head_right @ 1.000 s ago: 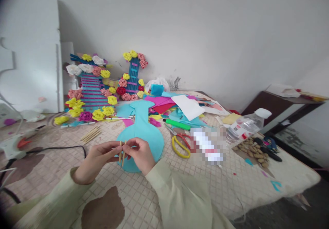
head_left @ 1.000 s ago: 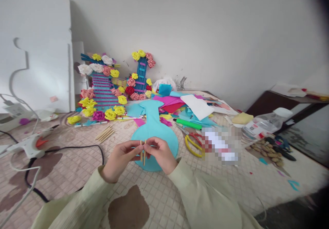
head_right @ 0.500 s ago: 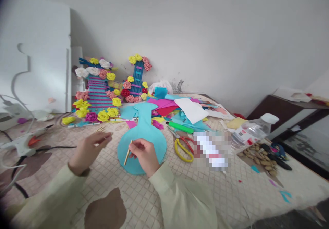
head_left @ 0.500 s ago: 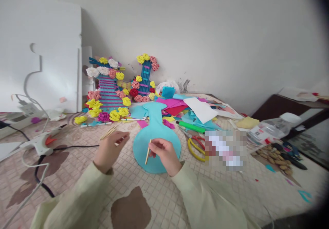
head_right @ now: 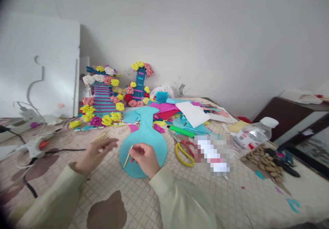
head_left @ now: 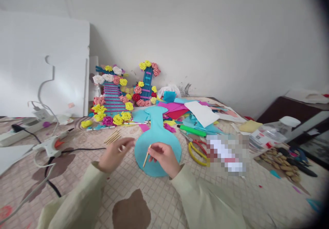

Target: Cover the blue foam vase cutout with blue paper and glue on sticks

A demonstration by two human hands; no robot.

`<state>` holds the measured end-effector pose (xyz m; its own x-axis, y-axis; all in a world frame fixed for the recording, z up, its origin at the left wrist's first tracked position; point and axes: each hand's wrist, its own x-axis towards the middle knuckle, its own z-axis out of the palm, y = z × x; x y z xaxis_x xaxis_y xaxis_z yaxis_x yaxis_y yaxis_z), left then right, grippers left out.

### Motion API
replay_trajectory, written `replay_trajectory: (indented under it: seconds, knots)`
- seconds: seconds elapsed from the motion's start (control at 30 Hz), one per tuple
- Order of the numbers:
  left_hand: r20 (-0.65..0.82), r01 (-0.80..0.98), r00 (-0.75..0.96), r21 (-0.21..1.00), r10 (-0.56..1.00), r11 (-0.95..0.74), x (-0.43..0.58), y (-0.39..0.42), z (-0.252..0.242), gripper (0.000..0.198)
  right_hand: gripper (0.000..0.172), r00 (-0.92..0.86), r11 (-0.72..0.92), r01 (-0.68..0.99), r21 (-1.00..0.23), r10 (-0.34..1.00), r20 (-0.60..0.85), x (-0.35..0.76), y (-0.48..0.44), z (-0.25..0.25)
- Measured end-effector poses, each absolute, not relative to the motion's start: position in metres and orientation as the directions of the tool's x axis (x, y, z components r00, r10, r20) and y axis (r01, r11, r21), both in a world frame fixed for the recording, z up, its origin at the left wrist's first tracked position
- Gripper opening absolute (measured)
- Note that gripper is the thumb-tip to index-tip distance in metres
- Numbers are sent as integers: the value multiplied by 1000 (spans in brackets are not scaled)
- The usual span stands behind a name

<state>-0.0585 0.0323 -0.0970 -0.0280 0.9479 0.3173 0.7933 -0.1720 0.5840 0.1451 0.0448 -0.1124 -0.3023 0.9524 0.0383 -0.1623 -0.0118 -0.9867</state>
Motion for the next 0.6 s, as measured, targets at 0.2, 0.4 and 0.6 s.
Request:
replay_trajectory:
  seconds: [0.2, 0.4, 0.6]
  knots:
    - [305, 675, 237, 631, 922, -382, -4, 12, -98, 23, 28, -280, 45, -147, -988, 956, 86, 147, 46, -113]
    - [385, 828, 62, 496, 921, -263, -58, 38, -111, 24, 37, -189, 60, -226, -972, 976, 105, 157, 55, -110]
    - [402, 860, -33, 477, 915, -179, -101, 58, -124, 25, 34, -126, 123, -164, -979, 981, 144, 164, 62, -110]
